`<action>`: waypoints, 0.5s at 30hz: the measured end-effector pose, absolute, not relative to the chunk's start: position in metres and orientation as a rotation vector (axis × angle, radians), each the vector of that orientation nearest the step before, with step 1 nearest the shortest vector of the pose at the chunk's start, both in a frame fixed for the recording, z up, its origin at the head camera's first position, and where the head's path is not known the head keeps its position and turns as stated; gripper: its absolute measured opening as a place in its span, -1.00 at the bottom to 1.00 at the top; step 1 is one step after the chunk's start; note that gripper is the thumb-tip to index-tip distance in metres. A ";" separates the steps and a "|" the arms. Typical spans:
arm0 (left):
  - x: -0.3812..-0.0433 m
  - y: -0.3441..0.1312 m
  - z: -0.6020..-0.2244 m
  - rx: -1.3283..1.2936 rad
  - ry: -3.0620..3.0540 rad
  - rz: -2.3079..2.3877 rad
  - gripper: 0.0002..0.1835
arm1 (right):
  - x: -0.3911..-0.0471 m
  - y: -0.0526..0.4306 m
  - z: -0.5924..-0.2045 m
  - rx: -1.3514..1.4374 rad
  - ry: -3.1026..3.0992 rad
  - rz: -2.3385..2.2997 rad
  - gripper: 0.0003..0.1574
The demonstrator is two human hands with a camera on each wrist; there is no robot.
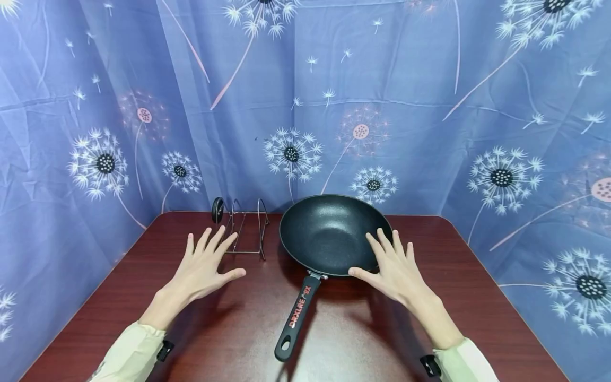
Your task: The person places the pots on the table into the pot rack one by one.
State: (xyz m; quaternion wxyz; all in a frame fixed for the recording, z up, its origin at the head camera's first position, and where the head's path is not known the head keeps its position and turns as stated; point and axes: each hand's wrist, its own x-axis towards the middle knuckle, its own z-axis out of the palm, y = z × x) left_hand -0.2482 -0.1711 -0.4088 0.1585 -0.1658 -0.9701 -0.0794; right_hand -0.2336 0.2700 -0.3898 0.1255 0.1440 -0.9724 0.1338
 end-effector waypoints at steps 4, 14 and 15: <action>-0.247 -0.171 -0.409 -0.463 -2.785 -0.238 -0.01 | -0.233 0.269 -0.391 0.432 -2.803 0.392 0.15; -0.242 -0.168 -0.409 -0.491 -2.808 -0.390 -0.06 | -0.231 0.259 -0.392 0.464 -2.696 0.457 -0.08; -0.242 -0.168 -0.409 -0.492 -2.811 -0.413 -0.08 | -0.230 0.258 -0.392 0.462 -2.682 0.483 -0.12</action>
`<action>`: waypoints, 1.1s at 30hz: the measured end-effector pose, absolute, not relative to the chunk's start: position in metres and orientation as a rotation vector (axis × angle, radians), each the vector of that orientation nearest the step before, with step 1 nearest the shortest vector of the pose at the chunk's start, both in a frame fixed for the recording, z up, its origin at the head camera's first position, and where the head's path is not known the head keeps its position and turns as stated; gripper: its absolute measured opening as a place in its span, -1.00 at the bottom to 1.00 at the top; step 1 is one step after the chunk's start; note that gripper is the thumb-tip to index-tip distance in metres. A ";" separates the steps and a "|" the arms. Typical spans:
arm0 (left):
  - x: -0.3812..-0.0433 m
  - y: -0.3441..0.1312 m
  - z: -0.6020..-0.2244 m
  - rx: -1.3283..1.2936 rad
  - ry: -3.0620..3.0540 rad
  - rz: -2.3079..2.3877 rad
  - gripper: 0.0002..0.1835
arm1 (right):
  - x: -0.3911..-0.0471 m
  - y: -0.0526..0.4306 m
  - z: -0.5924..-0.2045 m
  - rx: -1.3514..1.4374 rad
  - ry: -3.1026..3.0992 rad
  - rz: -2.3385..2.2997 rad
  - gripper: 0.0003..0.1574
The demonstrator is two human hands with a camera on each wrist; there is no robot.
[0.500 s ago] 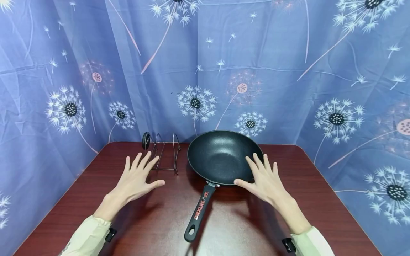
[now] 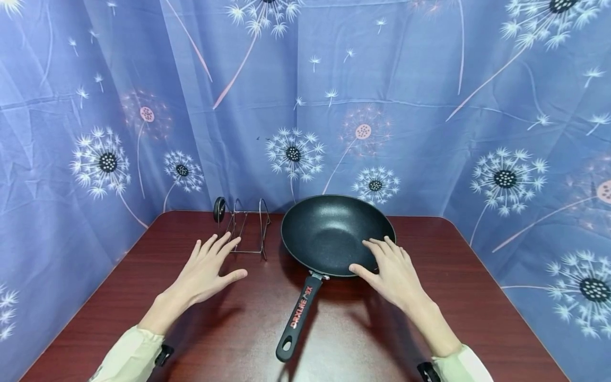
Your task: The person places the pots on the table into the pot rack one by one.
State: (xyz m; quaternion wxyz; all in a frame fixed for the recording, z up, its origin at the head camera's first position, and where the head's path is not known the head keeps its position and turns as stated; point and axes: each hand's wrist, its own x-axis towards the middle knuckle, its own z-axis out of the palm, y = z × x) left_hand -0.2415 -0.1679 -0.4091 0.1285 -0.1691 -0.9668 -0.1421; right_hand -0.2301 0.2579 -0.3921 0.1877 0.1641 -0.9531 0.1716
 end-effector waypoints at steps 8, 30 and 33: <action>-0.238 -0.164 -0.409 -0.518 -2.790 -0.526 -0.25 | -0.223 0.251 -0.392 0.398 -2.575 0.686 -0.52; -0.216 -0.128 -0.416 -0.563 -2.692 -1.404 -0.69 | -0.209 0.223 -0.392 0.380 -2.691 1.424 -0.69; -0.213 -0.123 -0.416 -0.598 -2.682 -1.461 -0.72 | -0.209 0.220 -0.394 0.398 -2.685 1.484 -0.66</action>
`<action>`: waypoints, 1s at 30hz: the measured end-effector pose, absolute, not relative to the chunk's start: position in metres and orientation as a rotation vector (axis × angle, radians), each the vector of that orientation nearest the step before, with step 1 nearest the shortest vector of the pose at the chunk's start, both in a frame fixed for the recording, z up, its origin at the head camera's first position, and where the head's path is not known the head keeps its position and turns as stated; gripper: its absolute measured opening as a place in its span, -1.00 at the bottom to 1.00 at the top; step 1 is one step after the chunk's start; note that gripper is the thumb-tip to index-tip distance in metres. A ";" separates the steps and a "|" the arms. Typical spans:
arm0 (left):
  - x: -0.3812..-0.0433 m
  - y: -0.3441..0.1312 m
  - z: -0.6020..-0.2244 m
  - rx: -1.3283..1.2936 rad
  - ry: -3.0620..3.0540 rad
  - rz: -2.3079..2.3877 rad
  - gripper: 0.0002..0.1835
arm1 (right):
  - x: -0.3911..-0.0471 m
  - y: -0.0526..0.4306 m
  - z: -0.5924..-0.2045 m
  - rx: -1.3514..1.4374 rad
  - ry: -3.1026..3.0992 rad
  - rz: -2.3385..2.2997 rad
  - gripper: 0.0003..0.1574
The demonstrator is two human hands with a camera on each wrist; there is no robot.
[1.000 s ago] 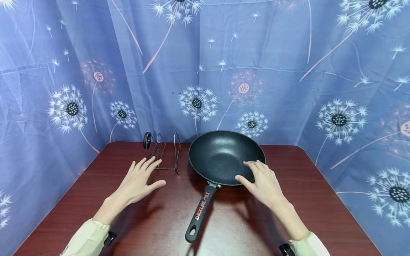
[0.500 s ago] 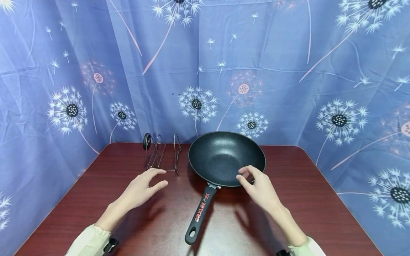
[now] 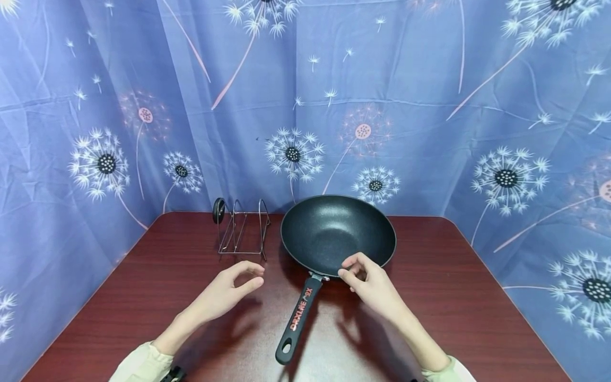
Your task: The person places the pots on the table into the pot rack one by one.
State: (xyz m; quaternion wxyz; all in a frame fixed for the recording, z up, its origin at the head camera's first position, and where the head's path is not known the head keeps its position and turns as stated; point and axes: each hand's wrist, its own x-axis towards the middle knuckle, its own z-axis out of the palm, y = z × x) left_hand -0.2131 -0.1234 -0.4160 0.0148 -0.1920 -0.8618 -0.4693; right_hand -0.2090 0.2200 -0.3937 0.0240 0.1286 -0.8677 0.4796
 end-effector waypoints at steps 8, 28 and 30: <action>-0.207 -0.114 -0.416 -0.623 -2.671 -1.637 -0.74 | -0.207 0.213 -0.399 0.421 -2.721 1.541 -0.65; -0.187 -0.081 -0.424 -0.564 -2.499 -2.337 -0.57 | -0.194 0.190 -0.410 0.424 -2.754 1.861 -0.49; -0.184 -0.079 -0.425 -0.569 -2.490 -2.412 -0.55 | -0.193 0.188 -0.411 0.404 -2.741 1.919 -0.45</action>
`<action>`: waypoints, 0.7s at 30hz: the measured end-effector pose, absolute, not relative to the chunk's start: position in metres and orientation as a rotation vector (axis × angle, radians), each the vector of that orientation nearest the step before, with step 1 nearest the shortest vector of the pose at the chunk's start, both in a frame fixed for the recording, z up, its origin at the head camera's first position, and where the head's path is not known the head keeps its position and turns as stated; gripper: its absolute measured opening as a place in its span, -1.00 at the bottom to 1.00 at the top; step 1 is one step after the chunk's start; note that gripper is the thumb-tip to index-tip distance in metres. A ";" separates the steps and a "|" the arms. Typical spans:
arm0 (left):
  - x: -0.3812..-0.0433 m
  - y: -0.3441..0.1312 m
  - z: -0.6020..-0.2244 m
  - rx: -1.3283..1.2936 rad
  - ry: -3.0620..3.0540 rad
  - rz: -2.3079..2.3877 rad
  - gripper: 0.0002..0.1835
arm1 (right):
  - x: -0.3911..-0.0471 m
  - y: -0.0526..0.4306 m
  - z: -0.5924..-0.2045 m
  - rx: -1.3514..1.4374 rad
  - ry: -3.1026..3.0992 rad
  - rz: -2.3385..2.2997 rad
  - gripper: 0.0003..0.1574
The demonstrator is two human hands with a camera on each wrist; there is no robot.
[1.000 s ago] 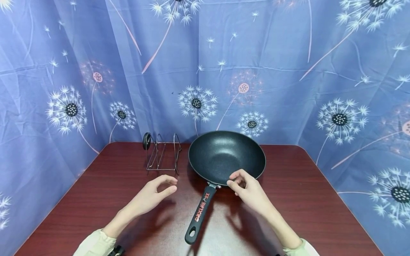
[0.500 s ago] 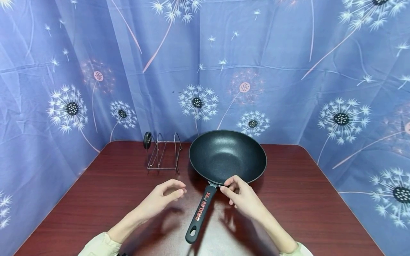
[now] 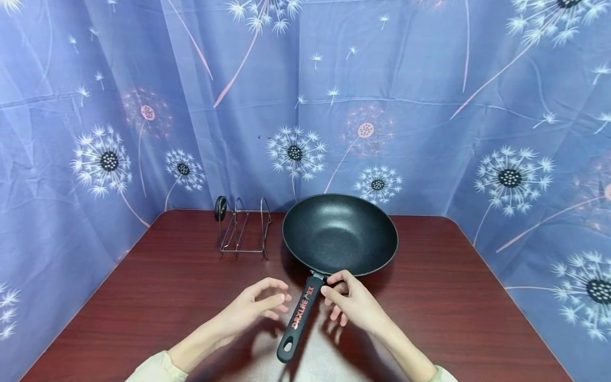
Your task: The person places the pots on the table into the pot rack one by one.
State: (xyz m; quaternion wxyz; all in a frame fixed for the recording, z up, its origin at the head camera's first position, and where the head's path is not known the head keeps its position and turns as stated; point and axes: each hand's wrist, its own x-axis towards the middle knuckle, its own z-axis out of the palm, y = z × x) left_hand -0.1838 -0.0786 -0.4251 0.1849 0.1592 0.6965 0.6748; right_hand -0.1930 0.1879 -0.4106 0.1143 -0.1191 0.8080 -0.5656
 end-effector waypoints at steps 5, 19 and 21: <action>-0.176 -0.071 -0.427 0.429 1.793 1.943 -0.52 | -0.192 0.183 -0.415 -0.302 2.312 -1.697 -0.38; -0.158 -0.053 -0.429 0.320 1.529 2.035 -0.40 | -0.188 0.174 -0.418 -0.237 2.104 -1.770 -0.19; -0.156 -0.050 -0.430 0.317 1.509 2.046 -0.38 | -0.188 0.172 -0.419 -0.228 2.087 -1.773 -0.18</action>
